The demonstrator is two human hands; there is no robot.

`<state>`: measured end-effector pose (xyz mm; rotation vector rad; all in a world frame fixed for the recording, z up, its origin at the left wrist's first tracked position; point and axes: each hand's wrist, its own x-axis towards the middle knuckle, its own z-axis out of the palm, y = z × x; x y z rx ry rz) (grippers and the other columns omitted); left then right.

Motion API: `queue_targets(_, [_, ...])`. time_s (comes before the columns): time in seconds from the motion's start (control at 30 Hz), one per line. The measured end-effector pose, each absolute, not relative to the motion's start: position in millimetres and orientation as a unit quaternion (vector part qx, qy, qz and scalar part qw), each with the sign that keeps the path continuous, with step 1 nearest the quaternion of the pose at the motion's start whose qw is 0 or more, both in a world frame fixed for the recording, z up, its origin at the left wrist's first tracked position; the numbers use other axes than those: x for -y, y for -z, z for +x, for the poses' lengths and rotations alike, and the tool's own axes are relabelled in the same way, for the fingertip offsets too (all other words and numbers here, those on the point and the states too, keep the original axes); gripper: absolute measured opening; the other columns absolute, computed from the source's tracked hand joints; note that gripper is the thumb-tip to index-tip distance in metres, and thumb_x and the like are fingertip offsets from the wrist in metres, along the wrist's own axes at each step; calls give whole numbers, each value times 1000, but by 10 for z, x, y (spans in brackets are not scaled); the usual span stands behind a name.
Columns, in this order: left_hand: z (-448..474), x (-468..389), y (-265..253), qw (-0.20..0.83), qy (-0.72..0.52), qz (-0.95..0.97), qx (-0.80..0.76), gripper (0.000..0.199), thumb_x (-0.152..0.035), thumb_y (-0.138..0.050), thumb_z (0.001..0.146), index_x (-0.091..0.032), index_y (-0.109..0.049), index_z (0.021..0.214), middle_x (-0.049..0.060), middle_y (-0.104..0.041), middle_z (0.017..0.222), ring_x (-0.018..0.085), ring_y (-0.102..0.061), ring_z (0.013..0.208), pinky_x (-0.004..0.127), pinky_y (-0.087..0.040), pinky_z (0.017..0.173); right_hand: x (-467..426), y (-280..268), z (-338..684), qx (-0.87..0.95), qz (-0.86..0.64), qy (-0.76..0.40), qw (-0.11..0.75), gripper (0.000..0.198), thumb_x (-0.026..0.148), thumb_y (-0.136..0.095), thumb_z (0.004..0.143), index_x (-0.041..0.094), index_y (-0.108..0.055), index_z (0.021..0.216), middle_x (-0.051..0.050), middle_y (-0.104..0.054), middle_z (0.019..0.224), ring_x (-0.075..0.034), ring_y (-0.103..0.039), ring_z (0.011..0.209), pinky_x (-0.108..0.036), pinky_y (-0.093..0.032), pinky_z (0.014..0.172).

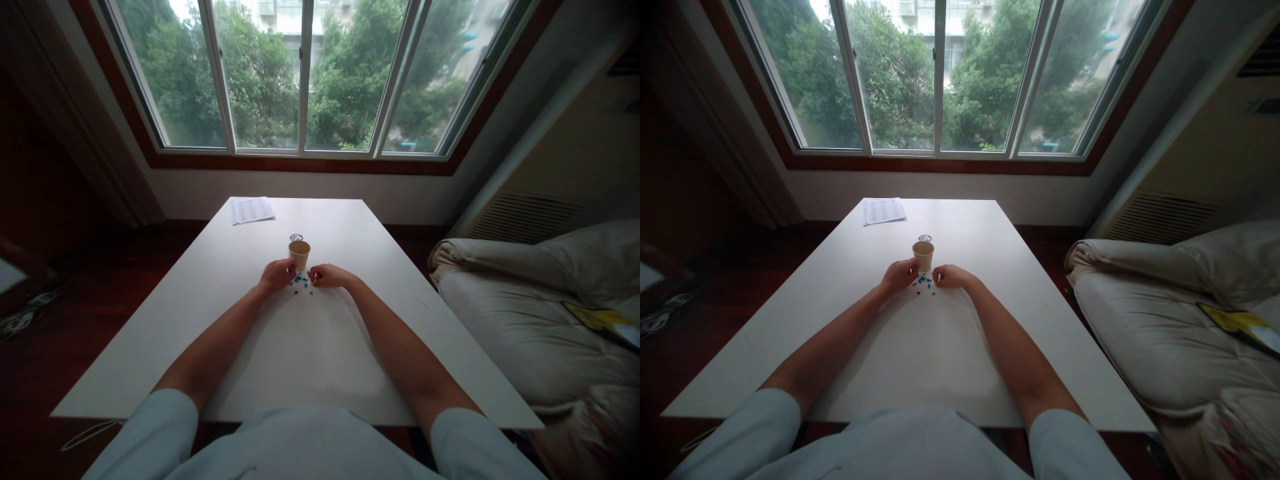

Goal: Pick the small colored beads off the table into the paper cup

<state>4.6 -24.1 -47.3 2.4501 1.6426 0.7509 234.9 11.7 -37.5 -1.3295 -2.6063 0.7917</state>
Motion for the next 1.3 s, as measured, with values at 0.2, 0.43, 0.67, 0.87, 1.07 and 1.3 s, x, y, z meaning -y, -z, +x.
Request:
queue_targets(0.2, [62, 252, 473, 41, -273, 795, -541, 18, -26, -53, 88, -24, -69, 96, 3, -71, 79, 17, -62, 69, 26, -40, 67, -101, 385, 2321, 866, -438, -236, 48, 18, 14, -66, 73, 22, -75, 86, 0, -70, 83, -15, -59, 72, -21, -38, 62])
queue_targets(0.43, [66, 253, 436, 87, -341, 761, -544, 14, -29, -57, 88, -23, -68, 94, 1, -72, 77, 15, -65, 69, 25, -44, 66, -113, 389, 2333, 857, -443, -241, 104, 14, 14, -65, 73, 22, -73, 82, 0, -71, 79, -14, -60, 72, -22, -40, 64])
queue_targets(0.67, [149, 190, 470, 288, -458, 674, -504, 11, -26, -60, 84, -18, -62, 90, 2, -74, 83, 12, -67, 62, 22, -51, 58, -168, 399, 2355, 788, -433, -351, 260, 7, 19, -64, 75, 20, -66, 82, 3, -67, 71, -12, -63, 67, -21, -44, 61])
queue_targets(0.87, [223, 215, 480, 299, -486, 661, -487, 12, -28, -61, 82, -18, -61, 89, 0, -71, 77, 12, -65, 63, 23, -53, 60, -167, 353, 2242, 630, -378, -521, 435, 25, 33, -73, 72, 19, -64, 91, -1, -72, 79, -13, -65, 67, -23, -49, 58])
queue_targets(1.07, [266, 160, 515, 287, -513, 647, -485, 12, -27, -58, 82, -19, -59, 91, 0, -69, 82, 9, -60, 61, 21, -49, 56, -107, 233, 2159, 492, -376, -604, 501, 28, 30, -82, 68, 20, -64, 88, 1, -71, 76, -11, -64, 65, -21, -52, 58])
queue_targets(1.3, [269, 148, 508, 297, -518, 636, -489, 12, -29, -56, 85, -20, -57, 93, 1, -68, 85, 9, -59, 61, 20, -48, 55, -62, 127, 2102, 417, -324, -683, 505, 17, 13, -72, 82, 18, -67, 98, -6, -76, 93, -14, -73, 81, -25, -62, 74])
